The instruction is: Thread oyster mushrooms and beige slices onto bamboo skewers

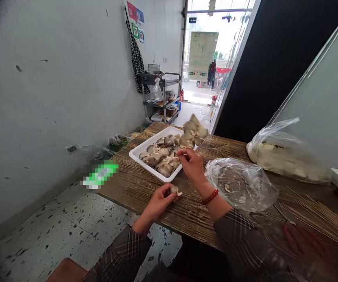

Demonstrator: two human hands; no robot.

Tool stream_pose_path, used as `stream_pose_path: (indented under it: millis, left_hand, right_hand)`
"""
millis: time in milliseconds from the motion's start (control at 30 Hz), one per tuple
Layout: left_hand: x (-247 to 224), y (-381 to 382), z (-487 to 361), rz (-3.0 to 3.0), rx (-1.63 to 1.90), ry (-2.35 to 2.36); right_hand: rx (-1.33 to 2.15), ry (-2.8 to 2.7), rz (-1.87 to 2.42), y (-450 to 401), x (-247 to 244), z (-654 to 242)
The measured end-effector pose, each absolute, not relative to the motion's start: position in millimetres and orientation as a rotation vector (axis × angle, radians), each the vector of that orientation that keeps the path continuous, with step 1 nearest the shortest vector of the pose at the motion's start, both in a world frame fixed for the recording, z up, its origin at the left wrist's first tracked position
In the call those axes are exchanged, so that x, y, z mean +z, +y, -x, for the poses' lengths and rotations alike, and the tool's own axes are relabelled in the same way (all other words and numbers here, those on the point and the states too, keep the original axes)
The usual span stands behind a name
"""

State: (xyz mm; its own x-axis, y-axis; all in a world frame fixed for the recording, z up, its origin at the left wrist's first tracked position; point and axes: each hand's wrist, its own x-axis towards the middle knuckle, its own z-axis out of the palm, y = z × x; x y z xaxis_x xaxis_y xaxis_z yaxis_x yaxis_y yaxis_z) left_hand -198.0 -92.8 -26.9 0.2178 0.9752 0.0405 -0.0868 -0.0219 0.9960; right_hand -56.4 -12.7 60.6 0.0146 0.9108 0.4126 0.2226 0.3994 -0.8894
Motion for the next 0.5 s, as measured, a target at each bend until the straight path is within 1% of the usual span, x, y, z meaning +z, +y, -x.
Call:
stream_pose_path:
  millis: [200, 300, 400, 500]
  left_hand:
    - [-25, -92, 199, -1.262, 1.147, 0.971]
    - [-23, -95, 198, -1.225, 1.182, 0.949]
    - [-22, -104, 200, -1.114, 1.231, 0.905]
    - [-18, -115, 206, -0.93, 1.309, 0.854]
  right_hand:
    - [0.508, -1.639, 1.009, -58, 89, 30]
    - [0.388, -1.754, 0.988, -80, 94, 12]
    - [0.398, -1.813, 1.012, -104, 78, -6]
    - [0.536, -1.789, 1.072, -125, 49, -24]
